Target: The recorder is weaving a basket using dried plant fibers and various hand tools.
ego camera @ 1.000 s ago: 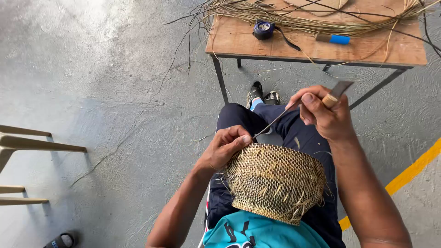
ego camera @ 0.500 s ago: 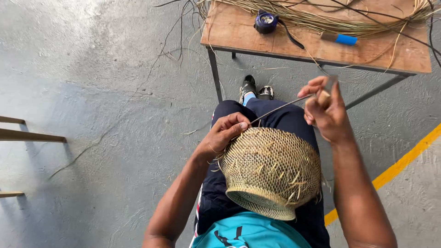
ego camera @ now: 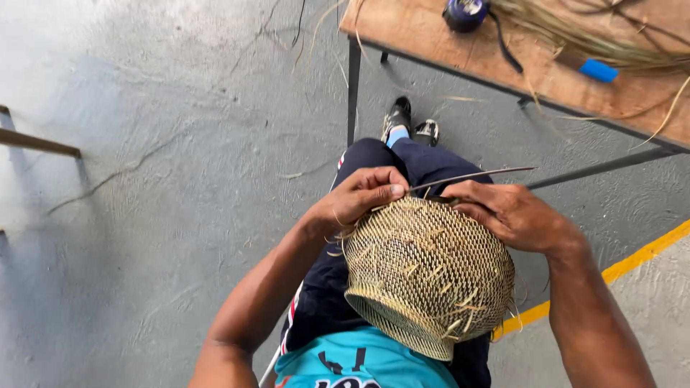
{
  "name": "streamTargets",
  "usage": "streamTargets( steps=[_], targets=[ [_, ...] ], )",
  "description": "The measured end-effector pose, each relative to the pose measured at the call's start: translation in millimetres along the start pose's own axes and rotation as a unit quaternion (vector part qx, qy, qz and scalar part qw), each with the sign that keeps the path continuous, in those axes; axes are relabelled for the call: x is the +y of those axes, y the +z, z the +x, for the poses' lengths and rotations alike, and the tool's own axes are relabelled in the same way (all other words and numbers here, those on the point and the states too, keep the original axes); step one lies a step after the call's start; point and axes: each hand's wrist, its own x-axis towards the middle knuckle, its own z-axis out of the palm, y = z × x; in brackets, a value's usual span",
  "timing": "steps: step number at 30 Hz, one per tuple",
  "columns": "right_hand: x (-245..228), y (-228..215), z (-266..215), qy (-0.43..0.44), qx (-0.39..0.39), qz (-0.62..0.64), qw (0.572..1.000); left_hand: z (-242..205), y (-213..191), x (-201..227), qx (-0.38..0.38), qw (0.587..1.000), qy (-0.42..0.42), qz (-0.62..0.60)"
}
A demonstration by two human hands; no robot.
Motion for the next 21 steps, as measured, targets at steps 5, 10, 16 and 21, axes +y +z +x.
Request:
streamTargets(
  steps=[5,10,16,21],
  targets=[
    [-11,3,3,-0.133,0.073,-0.116,0.982,-4,3,0,0.023,0.998,-0.038,-0.036],
    [5,21,-6,-0.170,0.161,-0.125,0.964,0,5,6,-0.012,1.000,-0.005,-0.019],
    [-7,21,-8,-0.193,0.169,-0.229,0.939,3,15,11,-0.029,0.999,-0.017,0.012],
    [1,26,-14,-0.194,0.169,-0.233,0.938,4,21,11,-0.030,0.999,-0.008,0.016]
  ],
)
